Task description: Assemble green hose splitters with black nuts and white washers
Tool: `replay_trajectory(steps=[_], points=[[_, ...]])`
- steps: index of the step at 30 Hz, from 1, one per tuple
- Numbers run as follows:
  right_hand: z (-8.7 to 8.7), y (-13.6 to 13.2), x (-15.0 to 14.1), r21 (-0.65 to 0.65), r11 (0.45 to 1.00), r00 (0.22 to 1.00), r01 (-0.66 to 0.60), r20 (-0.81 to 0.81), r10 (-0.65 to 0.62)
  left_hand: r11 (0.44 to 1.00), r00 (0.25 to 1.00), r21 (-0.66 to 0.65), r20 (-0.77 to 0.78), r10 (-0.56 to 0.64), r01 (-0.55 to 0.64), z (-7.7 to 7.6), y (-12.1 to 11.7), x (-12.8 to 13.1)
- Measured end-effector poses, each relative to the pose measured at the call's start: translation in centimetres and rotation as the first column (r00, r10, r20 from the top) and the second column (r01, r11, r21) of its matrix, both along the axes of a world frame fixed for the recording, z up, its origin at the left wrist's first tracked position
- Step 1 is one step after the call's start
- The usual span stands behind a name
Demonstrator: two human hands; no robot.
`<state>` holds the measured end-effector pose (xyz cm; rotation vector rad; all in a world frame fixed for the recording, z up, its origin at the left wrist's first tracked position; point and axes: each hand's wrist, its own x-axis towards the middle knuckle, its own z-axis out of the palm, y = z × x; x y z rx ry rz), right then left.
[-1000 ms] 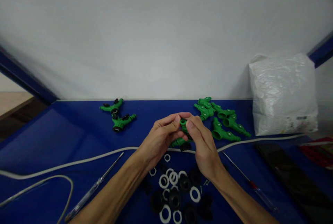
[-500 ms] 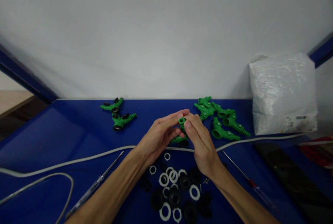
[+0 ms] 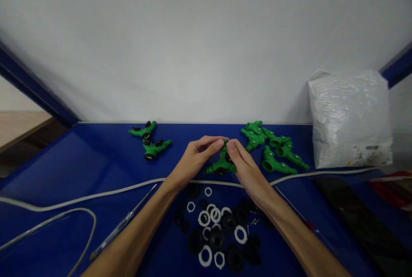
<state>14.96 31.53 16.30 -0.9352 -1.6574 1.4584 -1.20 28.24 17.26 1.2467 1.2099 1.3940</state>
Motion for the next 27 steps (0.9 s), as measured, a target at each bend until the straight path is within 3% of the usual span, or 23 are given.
replay_trajectory(steps=[5,8,13,16,20,23,27], points=[[0.4,-0.5,-0.2,-0.032,0.957,0.956,-0.290,-0.065,0.287,1.000,0.999,-0.006,0.027,-0.021,0.021,-0.1,-0.1,-0.5],[0.4,-0.3,-0.3,-0.065,0.926,0.926,-0.371,-0.096,0.364,0.999,0.997,-0.050,0.070,-0.015,0.018,-0.2,0.0,-0.6],[0.2,0.1,-0.3,-0.180,0.951,0.947,-0.251,-0.251,0.203,0.995,0.971,-0.101,0.236,0.022,0.002,-1.0,0.3,-0.6],[0.0,0.3,-0.3,-0.238,0.960,0.944,-0.145,-0.323,0.063,0.999,0.975,-0.037,0.220,0.025,-0.017,-1.2,0.3,-0.7],[-0.4,0.6,-0.3,-0.239,0.969,0.944,-0.054,-0.330,-0.029,0.997,0.987,0.040,0.148,-0.069,0.064,-0.9,0.0,-0.8],[-0.2,0.6,-0.3,-0.262,0.963,0.930,-0.069,-0.365,-0.033,0.993,0.989,0.083,0.108,-0.098,0.089,-0.8,0.0,-0.9],[0.7,0.6,-0.1,-0.343,0.925,0.903,-0.162,-0.429,0.000,0.994,0.998,0.105,0.064,0.000,-0.006,-1.2,0.4,-1.1]])
